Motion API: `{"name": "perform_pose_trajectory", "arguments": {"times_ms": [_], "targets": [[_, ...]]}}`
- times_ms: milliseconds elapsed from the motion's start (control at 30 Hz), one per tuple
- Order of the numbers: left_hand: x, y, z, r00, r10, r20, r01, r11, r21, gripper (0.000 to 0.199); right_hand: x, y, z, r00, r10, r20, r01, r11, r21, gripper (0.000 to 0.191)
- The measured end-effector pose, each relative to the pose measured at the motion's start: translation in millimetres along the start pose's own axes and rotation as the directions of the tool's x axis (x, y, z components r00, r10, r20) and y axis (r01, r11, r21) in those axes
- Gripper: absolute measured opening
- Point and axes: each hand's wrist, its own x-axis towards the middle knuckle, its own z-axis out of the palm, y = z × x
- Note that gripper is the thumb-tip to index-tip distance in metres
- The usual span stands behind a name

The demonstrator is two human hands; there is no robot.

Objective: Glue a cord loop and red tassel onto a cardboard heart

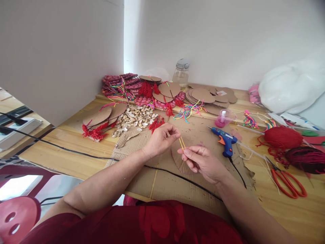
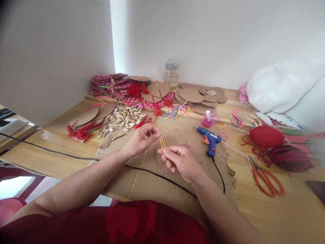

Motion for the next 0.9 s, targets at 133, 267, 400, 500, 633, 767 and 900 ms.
{"name": "perform_pose_trajectory", "arguments": {"times_ms": [133, 267, 400, 500, 633, 767, 900], "targets": [[3, -2, -1.9, 0.998, -0.053, 0.013, 0.054, 0.997, -0.052, 0.014, 0, 1, 0, 0.999, 0.049, 0.016, -0.05, 0.998, 0.05, 0.034], [5, -4, -1.5, 0.996, -0.087, -0.005, 0.086, 0.995, -0.056, 0.013, 1, 2, -1, 0.996, 0.075, 0.04, -0.077, 0.996, 0.052, 0.033], [6, -8, -0.8, 0.992, -0.105, -0.064, 0.101, 0.993, -0.061, 0.009, 2, 3, -3, 0.995, 0.085, 0.044, -0.087, 0.995, 0.054, 0.032], [8, -13, 0.8, 0.989, -0.128, -0.079, 0.122, 0.989, -0.08, 0.008, 1, 2, -3, 0.996, 0.081, 0.032, -0.083, 0.993, 0.089, 0.032], [7, -14, 2.2, 0.984, -0.161, -0.082, 0.149, 0.979, -0.136, 0.017, 3, -1, -6, 0.998, 0.043, -0.045, -0.034, 0.98, 0.194, 0.033], [1, -7, 2.4, 0.989, -0.141, -0.054, 0.131, 0.979, -0.155, 0.035, 6, -2, -9, 0.989, 0.002, -0.149, 0.04, 0.96, 0.277, 0.034], [-6, -3, 7.2, 0.949, -0.145, 0.279, 0.216, 0.945, -0.246, 0.03, 6, -2, -10, 0.981, -0.026, -0.19, 0.08, 0.956, 0.282, 0.035]]}}
